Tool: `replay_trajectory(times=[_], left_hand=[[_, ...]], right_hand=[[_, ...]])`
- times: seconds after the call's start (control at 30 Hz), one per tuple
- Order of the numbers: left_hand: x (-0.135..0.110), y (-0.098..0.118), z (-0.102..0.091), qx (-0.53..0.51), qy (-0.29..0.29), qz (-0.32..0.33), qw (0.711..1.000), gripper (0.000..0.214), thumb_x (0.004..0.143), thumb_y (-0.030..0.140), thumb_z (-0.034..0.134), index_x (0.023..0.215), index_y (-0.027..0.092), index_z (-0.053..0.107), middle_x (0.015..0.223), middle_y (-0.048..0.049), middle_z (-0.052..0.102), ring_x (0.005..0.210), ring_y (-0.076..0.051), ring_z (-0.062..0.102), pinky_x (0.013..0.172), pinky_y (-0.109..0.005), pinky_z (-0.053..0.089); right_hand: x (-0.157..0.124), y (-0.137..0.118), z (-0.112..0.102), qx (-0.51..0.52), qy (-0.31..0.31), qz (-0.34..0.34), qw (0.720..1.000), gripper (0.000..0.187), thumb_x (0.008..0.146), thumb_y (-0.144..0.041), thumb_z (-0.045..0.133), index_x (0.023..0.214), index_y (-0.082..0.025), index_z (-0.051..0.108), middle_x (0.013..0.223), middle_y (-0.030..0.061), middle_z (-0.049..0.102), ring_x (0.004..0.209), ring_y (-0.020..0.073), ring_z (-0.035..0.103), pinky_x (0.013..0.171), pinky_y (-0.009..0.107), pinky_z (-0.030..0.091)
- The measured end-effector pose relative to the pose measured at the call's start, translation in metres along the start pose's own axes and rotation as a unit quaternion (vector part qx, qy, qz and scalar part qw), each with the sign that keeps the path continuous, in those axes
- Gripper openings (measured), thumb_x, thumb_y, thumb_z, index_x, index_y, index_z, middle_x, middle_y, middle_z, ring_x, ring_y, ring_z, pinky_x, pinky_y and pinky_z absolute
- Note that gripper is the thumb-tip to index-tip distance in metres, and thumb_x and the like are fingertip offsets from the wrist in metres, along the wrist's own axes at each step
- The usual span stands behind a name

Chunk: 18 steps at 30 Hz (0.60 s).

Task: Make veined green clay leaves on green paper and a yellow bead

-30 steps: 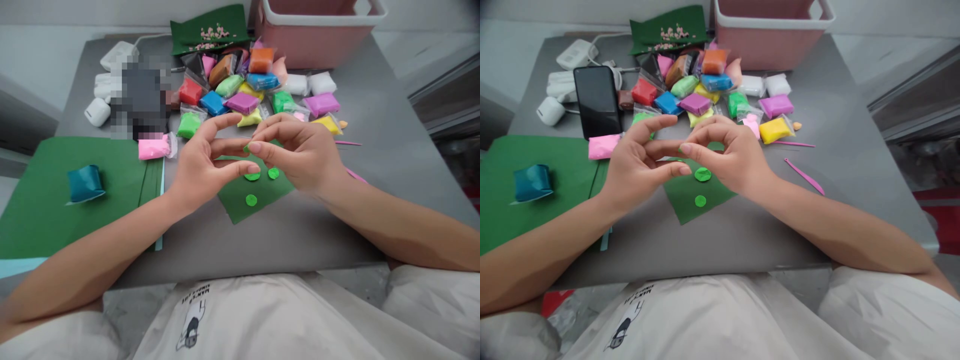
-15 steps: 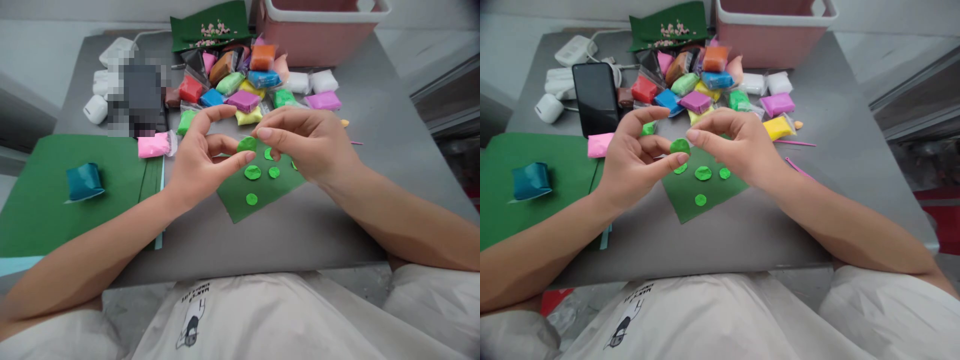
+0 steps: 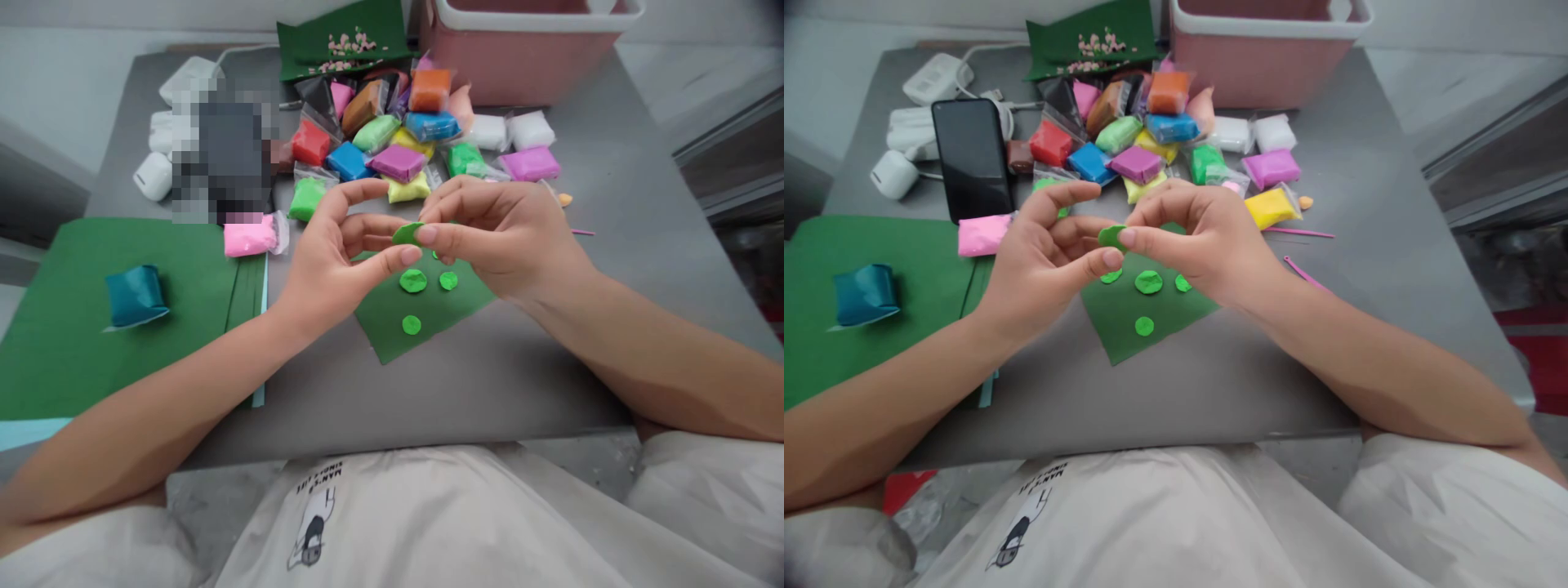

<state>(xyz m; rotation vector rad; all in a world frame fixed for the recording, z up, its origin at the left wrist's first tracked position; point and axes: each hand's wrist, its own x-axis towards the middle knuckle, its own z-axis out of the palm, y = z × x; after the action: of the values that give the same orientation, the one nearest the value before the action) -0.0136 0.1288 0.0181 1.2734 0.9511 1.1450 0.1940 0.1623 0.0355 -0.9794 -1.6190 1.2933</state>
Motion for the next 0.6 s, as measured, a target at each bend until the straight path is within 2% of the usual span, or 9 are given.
replay_trajectory(times=[0.13,0.3,0.4,0.5,0.6], left_hand=[[0.0,-0.002,-0.001,-0.018,0.029,-0.014,0.999,0.07,0.076,0.056,0.101,0.127,0.028,0.061,0.094,0.0019,0.081,0.093,-0.023,0.082,0.084,-0.036,0.067],[0.001,0.002,-0.002,0.01,0.063,0.003,0.998,0.072,0.075,0.055,0.102,0.125,0.03,0.058,0.088,0.0038,0.078,0.089,-0.023,0.079,0.08,-0.037,0.064],[0.0,0.005,-0.001,0.032,0.05,0.001,0.998,0.076,0.075,0.054,0.102,0.13,0.027,0.057,0.087,0.0005,0.078,0.089,-0.026,0.078,0.075,-0.039,0.06],[0.0,0.007,0.001,0.023,0.028,-0.013,0.999,0.081,0.071,0.053,0.104,0.129,0.025,0.055,0.084,-0.0001,0.078,0.087,-0.026,0.079,0.073,-0.038,0.06],[-0.001,0.01,0.004,0.004,0.018,-0.023,1.0,0.084,0.067,0.052,0.107,0.127,0.027,0.054,0.087,0.0007,0.08,0.092,-0.026,0.08,0.078,-0.039,0.064]], right_hand=[[-0.001,0.0,0.002,0.004,0.012,-0.009,1.0,0.043,0.069,-0.063,0.101,0.077,-0.024,0.084,0.092,0.0063,0.075,0.089,0.0217,0.069,0.066,0.034,0.054],[-0.002,-0.01,-0.003,-0.053,0.027,-0.014,0.998,0.039,0.073,-0.063,0.098,0.085,-0.027,0.088,0.094,0.0038,0.076,0.074,0.0158,0.062,0.057,0.031,0.047],[-0.002,-0.014,-0.006,-0.054,0.016,0.003,0.998,0.041,0.077,-0.066,0.094,0.078,-0.027,0.086,0.087,0.0036,0.074,0.068,0.0147,0.057,0.053,0.031,0.042],[0.0,-0.013,-0.007,-0.037,-0.016,0.008,0.999,0.038,0.072,-0.059,0.1,0.074,-0.026,0.083,0.085,0.004,0.075,0.072,0.0166,0.059,0.059,0.033,0.046],[0.001,-0.011,-0.005,-0.02,-0.019,0.01,1.0,0.036,0.069,-0.053,0.102,0.07,-0.024,0.081,0.082,0.004,0.073,0.074,0.017,0.06,0.064,0.035,0.047]])
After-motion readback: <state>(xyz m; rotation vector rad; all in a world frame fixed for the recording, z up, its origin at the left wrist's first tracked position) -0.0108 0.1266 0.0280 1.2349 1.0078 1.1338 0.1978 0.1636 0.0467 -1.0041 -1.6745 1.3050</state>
